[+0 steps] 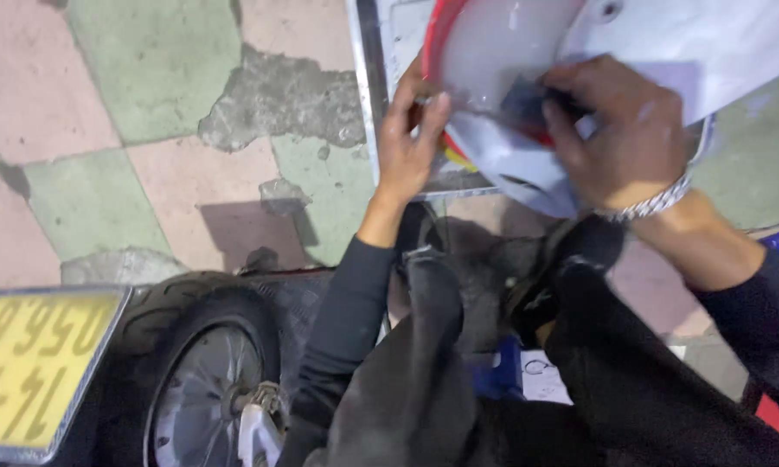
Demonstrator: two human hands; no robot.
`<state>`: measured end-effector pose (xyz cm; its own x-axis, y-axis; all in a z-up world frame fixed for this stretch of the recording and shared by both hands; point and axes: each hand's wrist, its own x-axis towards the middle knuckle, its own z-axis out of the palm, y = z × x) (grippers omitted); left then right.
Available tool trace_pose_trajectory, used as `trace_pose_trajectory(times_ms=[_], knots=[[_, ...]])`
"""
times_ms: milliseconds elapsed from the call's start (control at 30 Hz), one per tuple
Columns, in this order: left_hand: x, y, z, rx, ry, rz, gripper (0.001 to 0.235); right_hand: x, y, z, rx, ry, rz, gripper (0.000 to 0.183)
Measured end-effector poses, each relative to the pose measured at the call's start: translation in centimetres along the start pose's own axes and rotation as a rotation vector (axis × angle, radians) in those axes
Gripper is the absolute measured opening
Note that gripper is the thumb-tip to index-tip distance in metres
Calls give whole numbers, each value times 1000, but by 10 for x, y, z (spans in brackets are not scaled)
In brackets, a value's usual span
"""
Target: The person sands a white plastic motorcycle part with a sanding block, repeatedly dipping the block into a red basin of water. The person holds the part with one hand and sands with the other, working over a metal tray.
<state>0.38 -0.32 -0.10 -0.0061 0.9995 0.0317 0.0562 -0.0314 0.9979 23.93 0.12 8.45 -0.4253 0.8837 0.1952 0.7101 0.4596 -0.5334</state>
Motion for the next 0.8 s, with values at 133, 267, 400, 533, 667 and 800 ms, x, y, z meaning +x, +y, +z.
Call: trace_pose_trajectory(times_ms=[133,267,400,533,667,800], knots=[[5,2,-11,98,-62,-36,25,-16,-1,18,-132,101,-141,20],[-3,-36,-14,-19,-47,-52,26,-23,-13,50,-72,190,-253,27],[-2,-31,-11,-36,-51,-39,29,-50,-15,57,-89,135,-219,32],[1,-24,-10,-23,-49,-21,30,-51,-19,42,-187,76,-208,37],[1,-25,-11,-4,-47,-18,32,-46,-16,51,-115,57,-217,42],[1,-25,-12,-7,-54,-14,31,-26,-19,60,-104,39,-216,45]])
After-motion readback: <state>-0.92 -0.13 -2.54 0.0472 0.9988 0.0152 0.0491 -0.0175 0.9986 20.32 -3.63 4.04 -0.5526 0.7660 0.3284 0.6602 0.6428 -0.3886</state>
